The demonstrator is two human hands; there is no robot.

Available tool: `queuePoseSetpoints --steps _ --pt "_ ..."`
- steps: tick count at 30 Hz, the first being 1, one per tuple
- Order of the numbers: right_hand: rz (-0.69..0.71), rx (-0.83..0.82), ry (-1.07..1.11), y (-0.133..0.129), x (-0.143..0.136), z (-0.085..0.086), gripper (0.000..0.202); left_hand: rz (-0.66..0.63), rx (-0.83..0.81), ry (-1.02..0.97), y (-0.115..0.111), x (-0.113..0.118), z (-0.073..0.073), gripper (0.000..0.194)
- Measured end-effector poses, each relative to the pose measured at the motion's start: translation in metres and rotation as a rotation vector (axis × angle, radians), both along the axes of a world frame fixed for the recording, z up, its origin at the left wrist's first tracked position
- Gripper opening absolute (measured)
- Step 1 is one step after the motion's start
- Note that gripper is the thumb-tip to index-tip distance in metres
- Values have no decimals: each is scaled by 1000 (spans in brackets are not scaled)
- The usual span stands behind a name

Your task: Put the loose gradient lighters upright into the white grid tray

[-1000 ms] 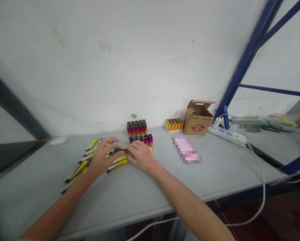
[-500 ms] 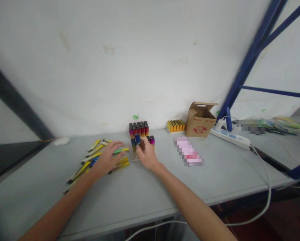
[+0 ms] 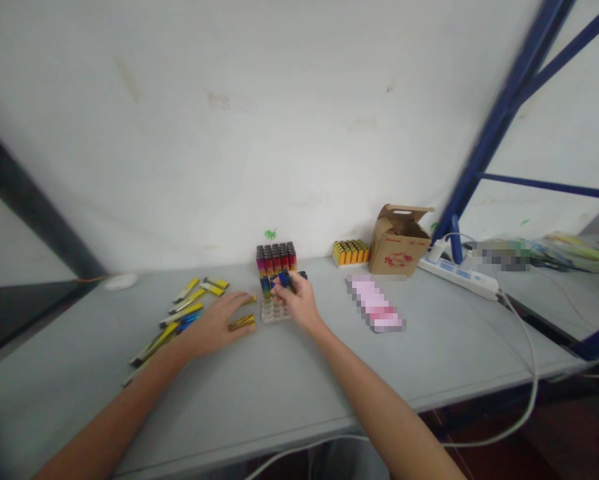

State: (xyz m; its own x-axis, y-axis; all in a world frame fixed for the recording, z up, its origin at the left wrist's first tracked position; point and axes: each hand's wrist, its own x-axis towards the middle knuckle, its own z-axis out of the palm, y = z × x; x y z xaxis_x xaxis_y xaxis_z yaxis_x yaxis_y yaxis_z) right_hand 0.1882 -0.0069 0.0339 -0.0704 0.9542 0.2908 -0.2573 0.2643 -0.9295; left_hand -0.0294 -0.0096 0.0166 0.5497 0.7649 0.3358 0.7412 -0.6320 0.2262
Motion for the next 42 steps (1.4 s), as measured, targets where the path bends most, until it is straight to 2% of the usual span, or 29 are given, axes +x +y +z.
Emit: queuePoseSetpoints --steps 4,7,9,13,18,22,31,37,42 --pt "71 -107 48 3 3 3 21 -27 -49 13 0 -1 -1 56" --pt "57 -114 149 4 5 6 20 -25 -37 -1 2 -2 -2 54" --pt "75 -125 254 4 6 10 26 -37 -35 -3 4 -2 -1 51" --pt "199 -222 390 2 9 16 39 -78 -53 9 6 -4 3 45" --pt "281 -365 390 2 11 16 35 -69 -48 -28 6 -3 2 41" --pt "279 -445 388 2 10 16 33 -55 -59 -34 6 -2 1 40" --pt "293 -448 359 1 5 11 27 -50 -75 -67 6 0 3 41" --pt "334 -456 324 1 3 7 30 -45 -76 -82 8 -2 0 42" --pt "347 -409 290 -4 3 11 38 -42 -80 -75 7 -1 1 42"
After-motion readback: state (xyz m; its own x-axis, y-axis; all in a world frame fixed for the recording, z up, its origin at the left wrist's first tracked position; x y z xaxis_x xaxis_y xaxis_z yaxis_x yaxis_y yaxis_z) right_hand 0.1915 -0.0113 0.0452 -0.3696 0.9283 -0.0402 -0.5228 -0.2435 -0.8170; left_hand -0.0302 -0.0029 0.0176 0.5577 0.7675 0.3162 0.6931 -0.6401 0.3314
